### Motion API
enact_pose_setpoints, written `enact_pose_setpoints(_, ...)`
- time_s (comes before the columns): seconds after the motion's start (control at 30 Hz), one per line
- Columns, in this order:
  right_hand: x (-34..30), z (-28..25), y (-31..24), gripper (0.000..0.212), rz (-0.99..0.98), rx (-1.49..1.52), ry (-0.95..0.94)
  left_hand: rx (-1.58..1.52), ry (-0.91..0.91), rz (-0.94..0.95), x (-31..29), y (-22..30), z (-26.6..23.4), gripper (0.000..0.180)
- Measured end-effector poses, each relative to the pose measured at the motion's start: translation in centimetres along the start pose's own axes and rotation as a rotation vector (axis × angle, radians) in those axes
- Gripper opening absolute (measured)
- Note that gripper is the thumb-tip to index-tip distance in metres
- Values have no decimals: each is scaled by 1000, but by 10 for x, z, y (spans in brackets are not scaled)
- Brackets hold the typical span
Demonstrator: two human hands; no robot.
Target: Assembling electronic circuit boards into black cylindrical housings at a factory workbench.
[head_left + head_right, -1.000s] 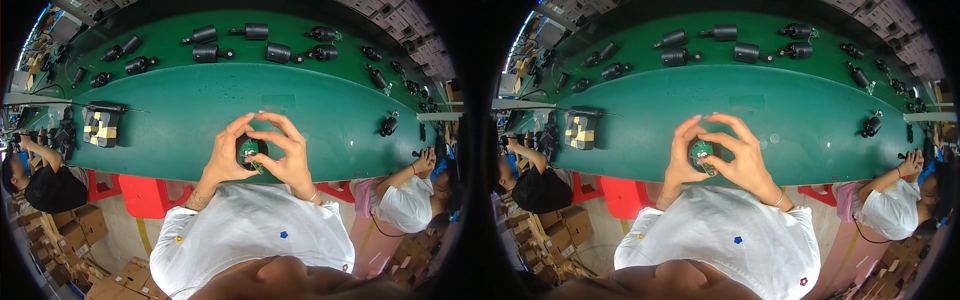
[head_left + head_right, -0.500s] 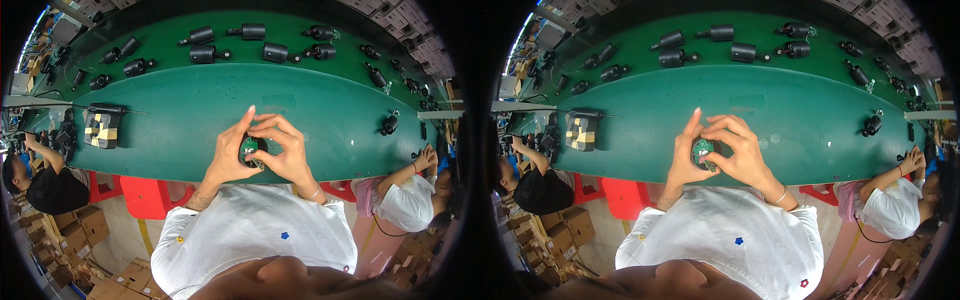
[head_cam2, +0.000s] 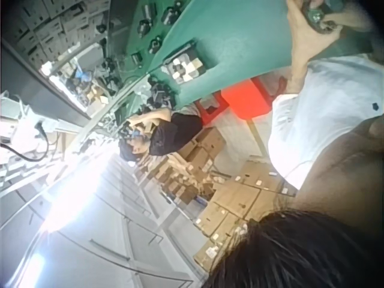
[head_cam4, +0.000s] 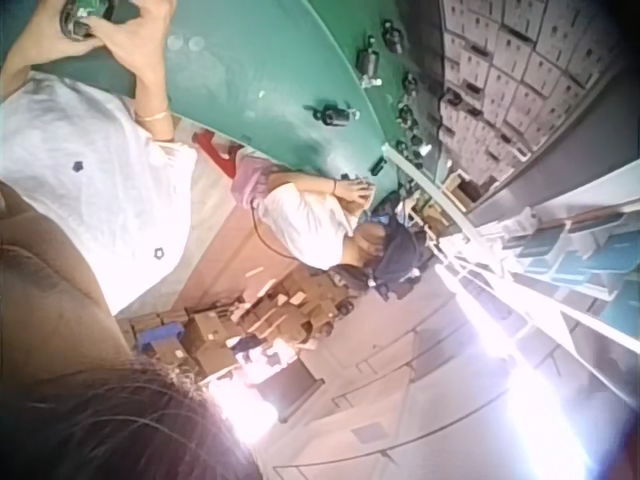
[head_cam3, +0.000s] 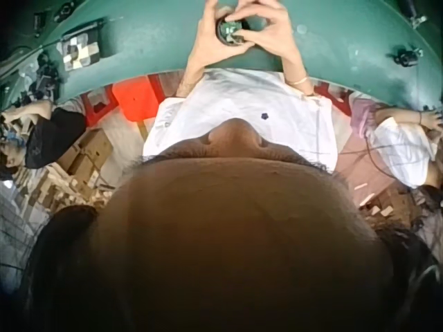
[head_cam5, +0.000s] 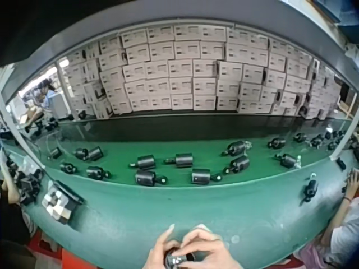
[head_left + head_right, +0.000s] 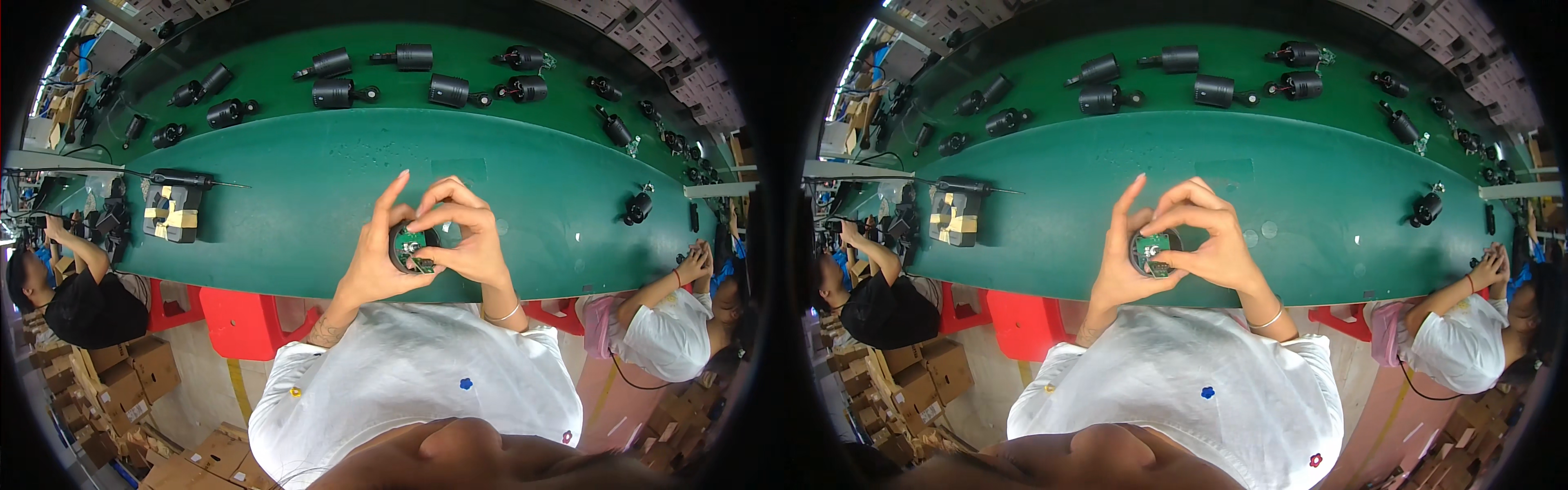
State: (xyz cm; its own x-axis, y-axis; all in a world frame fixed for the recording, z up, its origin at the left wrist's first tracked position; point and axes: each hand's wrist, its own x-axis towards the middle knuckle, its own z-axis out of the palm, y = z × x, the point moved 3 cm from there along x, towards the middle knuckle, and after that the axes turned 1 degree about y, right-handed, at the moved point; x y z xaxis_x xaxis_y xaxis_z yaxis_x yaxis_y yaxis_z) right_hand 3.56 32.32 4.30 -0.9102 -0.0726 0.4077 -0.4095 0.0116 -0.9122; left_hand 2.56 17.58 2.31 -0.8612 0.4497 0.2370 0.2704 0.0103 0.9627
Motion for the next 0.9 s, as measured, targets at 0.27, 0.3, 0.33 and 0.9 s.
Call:
enact_pose_setpoints(0.27, -8, 1, 5, 26, 38, 194, -155, -138, -58, 15, -2, 6, 10, 106)
enact_pose_setpoints(0.3, -8, 1, 5, 27, 34, 231, -177, -146, -72, 14, -2, 7, 11, 106)
enact_pose_setpoints(0.33, -9, 1, 5, 28, 30, 267, -199, -153, -87, 13, -3, 8, 12, 106)
enact_pose_setpoints(0.9, -14, -11, -19, 15, 74, -103, 34, 306, 14, 73, -7, 3, 10, 102)
